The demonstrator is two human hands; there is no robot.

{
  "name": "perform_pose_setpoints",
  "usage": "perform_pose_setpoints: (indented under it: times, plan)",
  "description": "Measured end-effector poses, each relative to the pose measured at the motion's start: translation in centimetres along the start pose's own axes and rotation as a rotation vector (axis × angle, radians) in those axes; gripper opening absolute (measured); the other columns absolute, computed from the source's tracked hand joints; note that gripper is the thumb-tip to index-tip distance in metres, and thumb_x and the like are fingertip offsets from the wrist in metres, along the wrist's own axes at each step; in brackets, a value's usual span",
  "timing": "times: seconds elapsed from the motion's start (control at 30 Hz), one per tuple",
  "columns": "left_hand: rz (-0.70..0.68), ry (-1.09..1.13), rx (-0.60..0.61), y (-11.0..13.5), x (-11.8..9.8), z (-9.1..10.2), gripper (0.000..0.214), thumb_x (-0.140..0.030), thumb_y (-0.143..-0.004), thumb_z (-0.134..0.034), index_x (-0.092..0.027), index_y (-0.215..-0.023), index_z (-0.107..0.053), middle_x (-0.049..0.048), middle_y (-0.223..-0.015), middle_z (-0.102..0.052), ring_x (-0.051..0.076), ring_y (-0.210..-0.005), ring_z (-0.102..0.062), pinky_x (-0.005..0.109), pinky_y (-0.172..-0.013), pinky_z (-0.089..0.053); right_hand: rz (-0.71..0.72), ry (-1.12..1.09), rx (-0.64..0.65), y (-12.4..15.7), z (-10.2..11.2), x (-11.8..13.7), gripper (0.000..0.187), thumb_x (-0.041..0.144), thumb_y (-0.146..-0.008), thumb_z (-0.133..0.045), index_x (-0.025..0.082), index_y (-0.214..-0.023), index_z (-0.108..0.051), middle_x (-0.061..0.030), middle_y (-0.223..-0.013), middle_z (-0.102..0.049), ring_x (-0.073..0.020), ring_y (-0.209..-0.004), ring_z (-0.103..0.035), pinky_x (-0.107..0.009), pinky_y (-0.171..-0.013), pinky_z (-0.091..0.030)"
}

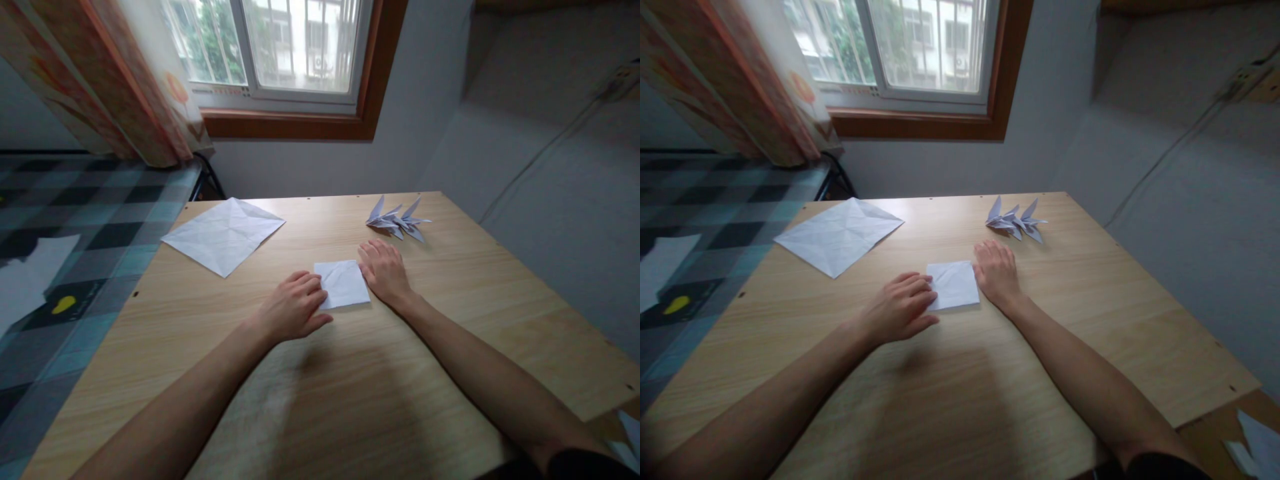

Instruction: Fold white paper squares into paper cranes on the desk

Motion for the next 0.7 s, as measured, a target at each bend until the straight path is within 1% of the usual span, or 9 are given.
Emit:
perform_pose_setpoints:
  times: [0.07,0.1,0.17,0.27,0.33,0.43,0.5,0.6,0.7]
  plan:
    - [0.012,-0.024,0.011,0.1,0.1,-0.2,0.032,-0.042,-0.096,-0.051,-0.015,-0.089,-0.068,0.0108,-0.093,-0.067,0.025,-0.094,-0.065,0.04,-0.09,-0.048,0.044,-0.088,-0.113,0.1,0.7,0.3,0.035,0.023,-0.094,-0.05,0.014,-0.125,-0.062,-0.0184,-0.131,-0.062,-0.0325,-0.125,-0.054,-0.053,-0.107,-0.042]
    - [0.027,-0.044,0.015,0.1,0.1,-0.3,0.032,-0.04,-0.096,-0.05,-0.015,-0.088,-0.067,0.0104,-0.092,-0.067,0.024,-0.09,-0.065,0.039,-0.087,-0.049,0.089,-0.136,-0.161,0.3,1.1,0.6,0.033,0.023,-0.094,-0.05,0.015,-0.122,-0.064,-0.0176,-0.126,-0.064,-0.0309,-0.12,-0.056,-0.05,-0.105,-0.044]
    - [0.061,-0.087,0.014,0.1,0.2,-0.3,0.032,-0.04,-0.097,-0.05,-0.015,-0.085,-0.067,0.009,-0.088,-0.065,0.022,-0.083,-0.064,0.037,-0.081,-0.049,0.236,-0.228,-0.22,0.8,1.8,1.4,0.028,0.023,-0.095,-0.05,0.017,-0.116,-0.066,-0.0155,-0.119,-0.066,-0.028,-0.114,-0.059,-0.047,-0.101,-0.048]
    - [0.085,-0.132,-0.011,0.0,0.1,0.0,0.035,-0.043,-0.097,-0.05,-0.016,-0.082,-0.066,0.0075,-0.083,-0.064,0.021,-0.076,-0.062,0.036,-0.076,-0.047,0.48,-0.325,-0.236,1.5,2.2,2.7,0.022,0.024,-0.094,-0.055,0.019,-0.111,-0.068,-0.0132,-0.117,-0.068,-0.0259,-0.113,-0.06,-0.044,-0.099,-0.051]
    - [0.081,-0.147,-0.041,0.0,0.1,0.1,0.036,-0.043,-0.097,-0.05,-0.016,-0.08,-0.066,0.0071,-0.082,-0.064,0.02,-0.074,-0.061,0.035,-0.074,-0.045,0.553,-0.359,-0.196,1.7,2.0,3.1,0.022,0.029,-0.093,-0.06,0.019,-0.111,-0.068,-0.0135,-0.116,-0.069,-0.0262,-0.112,-0.061,-0.044,-0.098,-0.052]
    - [0.062,-0.164,-0.096,0.1,0.2,0.1,0.038,-0.039,-0.1,-0.047,-0.016,-0.077,-0.066,0.0059,-0.078,-0.064,0.018,-0.071,-0.06,0.034,-0.072,-0.043,0.57,-0.367,-0.031,1.6,0.9,3.2,0.025,0.037,-0.09,-0.066,0.018,-0.107,-0.069,-0.0137,-0.109,-0.071,-0.0265,-0.103,-0.065,-0.043,-0.09,-0.055]
    - [0.05,-0.182,-0.136,0.2,0.4,0.0,0.038,-0.034,-0.101,-0.045,-0.017,-0.075,-0.066,0.0047,-0.075,-0.064,0.017,-0.069,-0.059,0.033,-0.07,-0.042,0.534,-0.354,0.053,1.4,0.2,3.0,0.023,0.036,-0.09,-0.067,0.018,-0.103,-0.07,-0.0134,-0.106,-0.072,-0.0263,-0.099,-0.065,-0.043,-0.087,-0.055]
    - [0.078,-0.183,-0.171,0.3,0.7,-0.2,0.039,-0.032,-0.102,-0.044,-0.017,-0.072,-0.065,0.0037,-0.072,-0.063,0.016,-0.066,-0.057,0.032,-0.067,-0.041,0.461,-0.342,0.077,1.3,0.0,3.1,0.015,0.031,-0.091,-0.067,0.018,-0.098,-0.071,-0.0119,-0.103,-0.072,-0.0252,-0.097,-0.065,-0.041,-0.086,-0.055]
    - [0.144,-0.101,-0.165,0.4,1.0,-0.3,0.033,-0.039,-0.099,-0.051,-0.017,-0.079,-0.065,0.0045,-0.077,-0.065,0.018,-0.07,-0.058,0.032,-0.069,-0.044,0.431,-0.319,0.057,1.4,0.1,3.4,0.012,0.025,-0.094,-0.061,0.018,-0.091,-0.071,-0.0102,-0.095,-0.072,-0.0238,-0.093,-0.063,-0.039,-0.084,-0.054]
Point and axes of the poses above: each hand's wrist, its own y-axis away from the middle knuckle, its own z-axis out of the back of the hand, x = y × z, the point moved 3 cm from there along -y, towards the middle knuckle
